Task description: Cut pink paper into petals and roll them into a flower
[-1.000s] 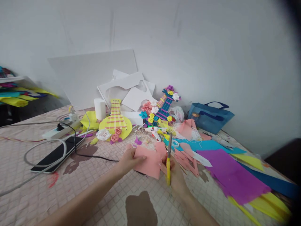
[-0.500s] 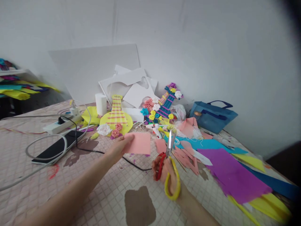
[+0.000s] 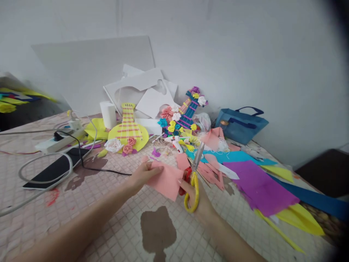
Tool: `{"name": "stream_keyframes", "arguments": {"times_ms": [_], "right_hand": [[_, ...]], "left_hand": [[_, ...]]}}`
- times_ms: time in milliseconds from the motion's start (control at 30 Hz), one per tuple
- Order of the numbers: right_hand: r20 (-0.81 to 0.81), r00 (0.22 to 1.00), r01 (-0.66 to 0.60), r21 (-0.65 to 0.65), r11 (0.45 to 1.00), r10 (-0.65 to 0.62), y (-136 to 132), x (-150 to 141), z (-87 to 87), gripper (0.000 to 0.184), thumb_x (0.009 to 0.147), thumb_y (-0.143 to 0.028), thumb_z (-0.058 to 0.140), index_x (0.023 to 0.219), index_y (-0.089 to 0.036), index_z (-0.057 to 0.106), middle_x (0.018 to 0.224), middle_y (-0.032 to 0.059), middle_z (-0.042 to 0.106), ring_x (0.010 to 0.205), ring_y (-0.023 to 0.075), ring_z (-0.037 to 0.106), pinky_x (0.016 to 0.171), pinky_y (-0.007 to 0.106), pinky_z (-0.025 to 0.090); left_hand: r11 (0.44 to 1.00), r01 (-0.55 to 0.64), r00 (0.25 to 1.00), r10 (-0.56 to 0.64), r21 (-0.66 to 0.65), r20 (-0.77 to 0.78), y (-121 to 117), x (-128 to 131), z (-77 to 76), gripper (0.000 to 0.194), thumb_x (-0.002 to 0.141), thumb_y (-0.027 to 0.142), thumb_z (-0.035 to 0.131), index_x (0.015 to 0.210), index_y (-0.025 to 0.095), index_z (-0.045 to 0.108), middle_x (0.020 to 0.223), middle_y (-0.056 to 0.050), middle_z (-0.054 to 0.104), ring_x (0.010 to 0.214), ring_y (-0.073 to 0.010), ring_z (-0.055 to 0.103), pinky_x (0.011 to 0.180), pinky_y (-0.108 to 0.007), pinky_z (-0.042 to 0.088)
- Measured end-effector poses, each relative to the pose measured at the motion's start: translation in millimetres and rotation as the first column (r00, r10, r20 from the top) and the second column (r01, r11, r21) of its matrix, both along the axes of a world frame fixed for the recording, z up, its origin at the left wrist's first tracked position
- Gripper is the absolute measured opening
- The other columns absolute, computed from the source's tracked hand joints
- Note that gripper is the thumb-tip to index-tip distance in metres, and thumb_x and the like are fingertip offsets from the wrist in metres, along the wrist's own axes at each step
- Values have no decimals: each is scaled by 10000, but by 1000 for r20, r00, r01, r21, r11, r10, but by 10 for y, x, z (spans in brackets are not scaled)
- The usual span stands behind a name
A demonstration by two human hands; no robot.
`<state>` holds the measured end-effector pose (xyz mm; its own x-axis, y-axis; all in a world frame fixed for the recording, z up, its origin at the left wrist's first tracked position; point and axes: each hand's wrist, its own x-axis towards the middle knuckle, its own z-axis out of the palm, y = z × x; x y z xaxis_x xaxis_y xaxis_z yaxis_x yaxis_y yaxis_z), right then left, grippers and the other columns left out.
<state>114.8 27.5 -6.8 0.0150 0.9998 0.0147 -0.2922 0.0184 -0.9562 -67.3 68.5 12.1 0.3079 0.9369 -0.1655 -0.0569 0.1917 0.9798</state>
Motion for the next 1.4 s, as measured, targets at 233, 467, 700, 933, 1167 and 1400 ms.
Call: {"name": "stream_keyframes", "arguments": {"times_ms": [233,467,700,933,1167,1400], "right_hand": [[-148,982,-128,-48,991,120,-36,-31,-10,332,712,-467,684,806,-185,536,640,-32,541,522,89,487,475,206,356],[-452,732,-613,-110,782,510,-287,-158,78,593,715,-694,518,885,-131,594,732,39,573,616,151,545,589,328,489],[-532,528,-811,-87,578,662,-451,-200,41,752,716,-794,361,930,-106,578,769,56,543,608,143,520,595,344,487],[-529,510,-830,-96,549,679,-453,-231,-33,789,724,-810,288,909,-100,578,736,58,532,595,157,513,574,350,471],[-489,522,-829,-98,551,698,-459,-225,-37,777,729,-801,291,917,-107,586,734,56,535,597,165,514,584,357,456],[-485,518,-829,-83,552,705,-462,-234,-53,800,733,-808,240,912,-109,584,687,51,528,571,166,523,559,328,451]], "left_hand": [[983,-184,968,185,-17,172,156,-146,53,307,658,371,742,823,118,687,772,-72,709,651,-149,637,576,-210,463],[914,-373,845,406,-160,348,332,-292,103,100,774,163,631,851,110,663,709,-43,700,575,-106,637,524,-170,502],[880,-365,790,466,-305,399,314,-301,224,85,837,130,555,875,113,629,645,-20,690,530,-105,646,537,-180,541],[887,-324,807,441,-328,393,294,-283,227,125,849,141,545,938,112,628,680,-40,702,536,-120,658,507,-185,539],[882,-344,803,454,-321,385,308,-302,219,129,829,149,578,935,123,645,707,-37,708,548,-117,656,515,-186,535],[888,-335,788,448,-315,423,297,-303,236,101,838,126,556,886,128,644,691,-25,701,547,-112,651,525,-193,538]]}}
